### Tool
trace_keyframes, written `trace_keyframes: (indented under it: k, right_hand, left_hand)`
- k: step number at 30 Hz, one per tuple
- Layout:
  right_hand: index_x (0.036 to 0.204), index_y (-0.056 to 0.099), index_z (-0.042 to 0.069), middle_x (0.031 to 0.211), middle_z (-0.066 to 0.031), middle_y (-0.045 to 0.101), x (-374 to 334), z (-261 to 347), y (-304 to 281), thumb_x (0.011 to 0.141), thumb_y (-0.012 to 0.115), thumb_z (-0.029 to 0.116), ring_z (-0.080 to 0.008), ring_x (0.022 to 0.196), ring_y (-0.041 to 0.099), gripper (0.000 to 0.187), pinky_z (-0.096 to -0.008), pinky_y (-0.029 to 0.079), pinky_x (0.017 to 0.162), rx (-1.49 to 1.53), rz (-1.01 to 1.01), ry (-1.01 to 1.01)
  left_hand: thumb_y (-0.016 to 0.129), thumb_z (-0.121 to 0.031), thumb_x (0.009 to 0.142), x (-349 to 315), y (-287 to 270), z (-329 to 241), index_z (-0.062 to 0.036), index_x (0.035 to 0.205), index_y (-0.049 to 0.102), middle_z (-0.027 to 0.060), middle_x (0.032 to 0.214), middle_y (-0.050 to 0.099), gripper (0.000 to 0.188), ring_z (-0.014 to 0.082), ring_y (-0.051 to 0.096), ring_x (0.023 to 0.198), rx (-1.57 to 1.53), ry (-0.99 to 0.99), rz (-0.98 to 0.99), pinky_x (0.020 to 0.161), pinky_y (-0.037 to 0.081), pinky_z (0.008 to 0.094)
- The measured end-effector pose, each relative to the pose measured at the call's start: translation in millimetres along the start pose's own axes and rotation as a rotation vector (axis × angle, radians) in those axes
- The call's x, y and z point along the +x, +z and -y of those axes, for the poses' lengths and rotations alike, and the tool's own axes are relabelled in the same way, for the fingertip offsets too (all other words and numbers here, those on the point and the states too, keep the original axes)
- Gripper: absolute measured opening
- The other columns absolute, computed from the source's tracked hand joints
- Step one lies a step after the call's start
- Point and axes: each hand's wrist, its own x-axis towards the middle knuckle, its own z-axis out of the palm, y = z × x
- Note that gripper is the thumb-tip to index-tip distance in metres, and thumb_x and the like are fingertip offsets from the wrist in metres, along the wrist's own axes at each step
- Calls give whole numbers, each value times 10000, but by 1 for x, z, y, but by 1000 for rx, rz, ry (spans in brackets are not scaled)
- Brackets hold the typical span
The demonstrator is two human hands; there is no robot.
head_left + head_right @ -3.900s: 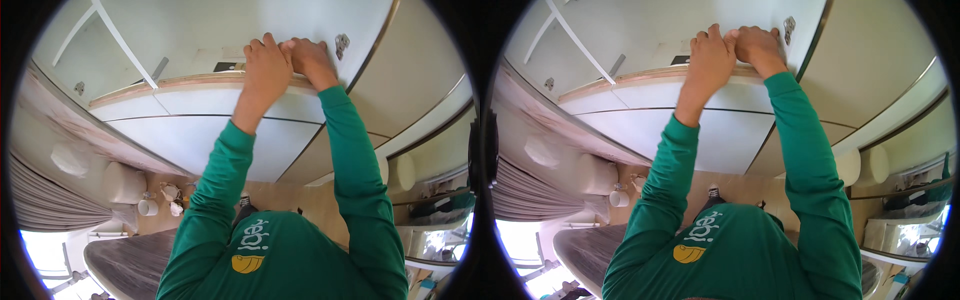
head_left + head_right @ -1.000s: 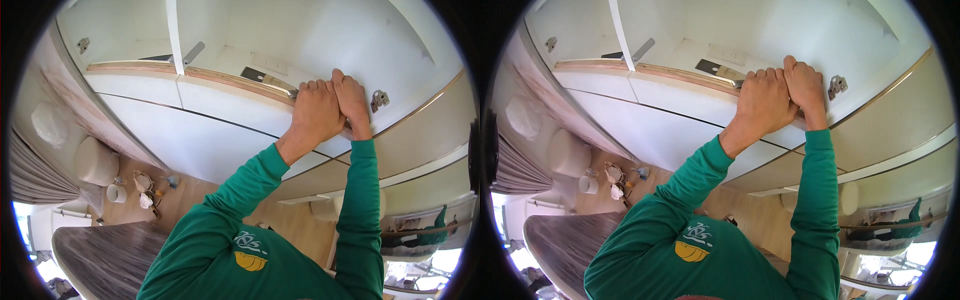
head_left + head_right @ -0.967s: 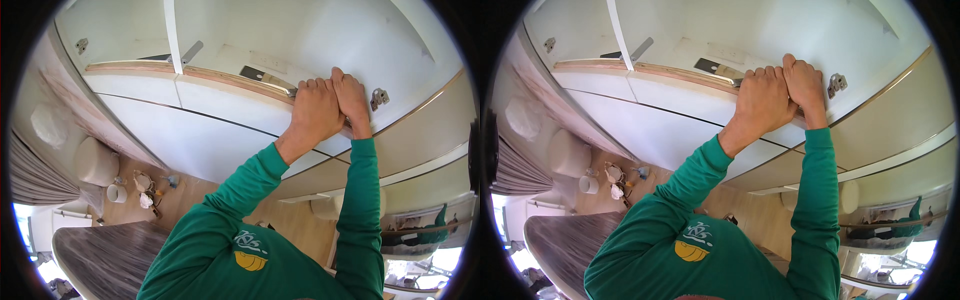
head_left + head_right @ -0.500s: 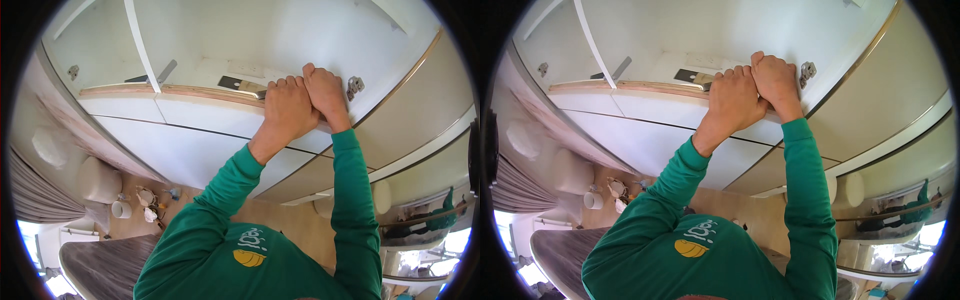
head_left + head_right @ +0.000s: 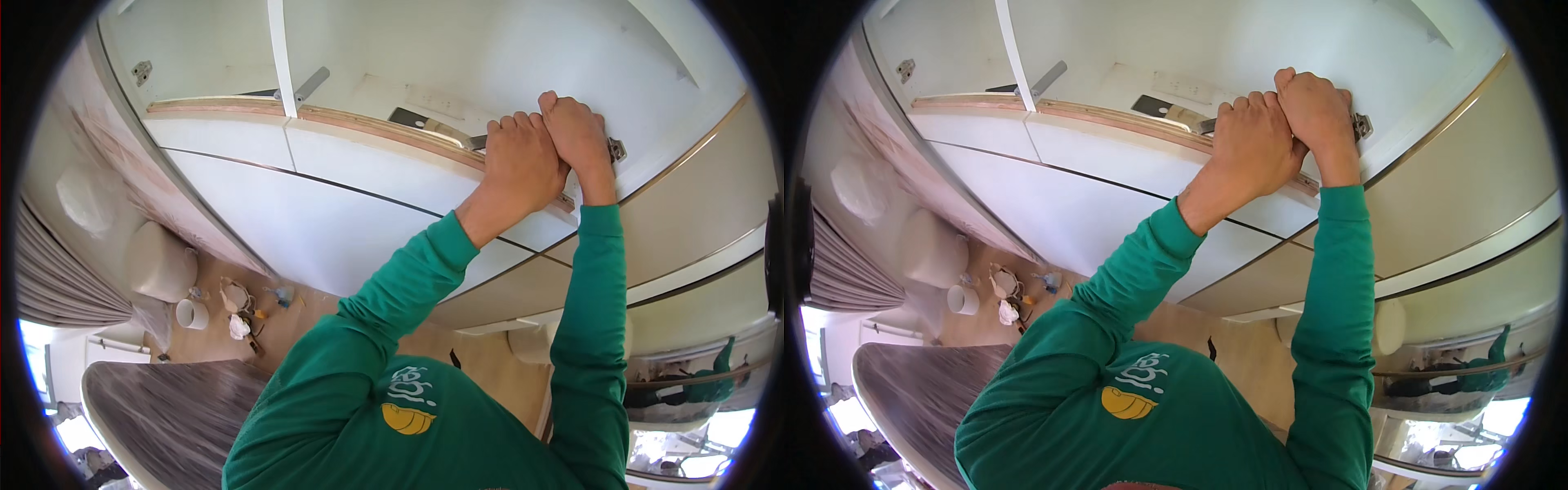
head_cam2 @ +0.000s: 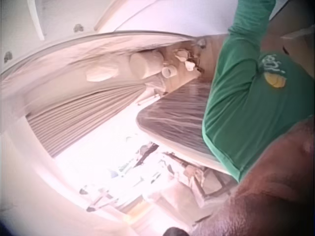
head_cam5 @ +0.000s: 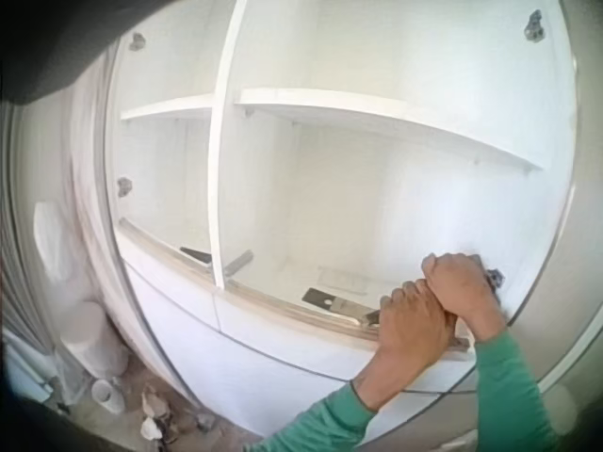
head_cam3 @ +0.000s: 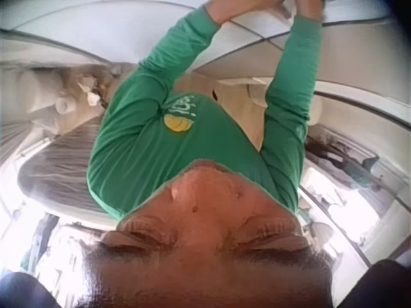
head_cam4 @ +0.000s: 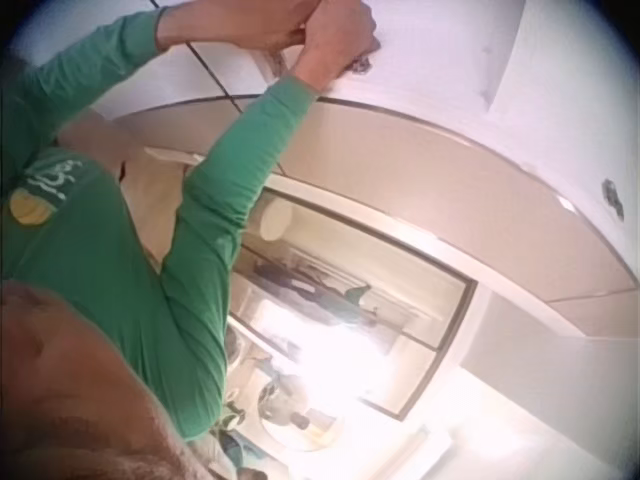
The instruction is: The person scrapes the edge of a white cabinet with a scraper tool.
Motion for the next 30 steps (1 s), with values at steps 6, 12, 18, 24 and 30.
trace_keyframes:
  k: [6, 12, 18, 24, 30]
  right_hand:
    - [891, 714, 31, 912, -200, 765, 4, -6, -4, 1099, 348, 312, -440, 920, 705, 506, -596, 453, 1019, 35, 112, -6]
    - [1023, 745, 36, 1061, -224, 776, 15, -5, 10, 1082, 358, 333, -410, 998, 712, 491, -610, 453, 1011, 117, 125, 28]
    - [998, 724, -49, 1015, -331, 721, 27, -13, 21, 1028, 410, 437, -479, 936, 688, 579, -538, 512, 934, 276, 157, 94]
    - [994, 731, -43, 1011, -300, 735, 24, -14, 25, 1020, 418, 437, -447, 916, 669, 574, -532, 495, 962, 286, 194, 134]
    - [1043, 766, 3, 1125, -252, 777, 20, -9, 19, 1026, 410, 408, -439, 1048, 704, 540, -572, 436, 1096, 296, 215, 150]
  left_hand:
    - [732, -476, 933, 6, -1, -3, -17, 931, 654, 127, 832, 682, 465, 306, 703, 747, -37, -34, 57, 699, 548, 467]
    - [712, -429, 939, 10, 17, 2, -26, 926, 681, 134, 841, 719, 404, 326, 727, 760, 6, -72, 10, 702, 552, 498]
    - [699, -368, 939, 18, 17, 1, -25, 909, 701, 142, 844, 742, 344, 340, 744, 784, 25, -85, 33, 717, 544, 506]
    - [697, -363, 944, 11, 12, -5, -29, 903, 705, 159, 856, 756, 337, 349, 750, 793, 8, -122, 70, 723, 537, 517]
    - [691, -367, 951, 11, 16, -1, -23, 930, 697, 160, 872, 747, 345, 353, 741, 812, 41, -96, 67, 753, 533, 524]
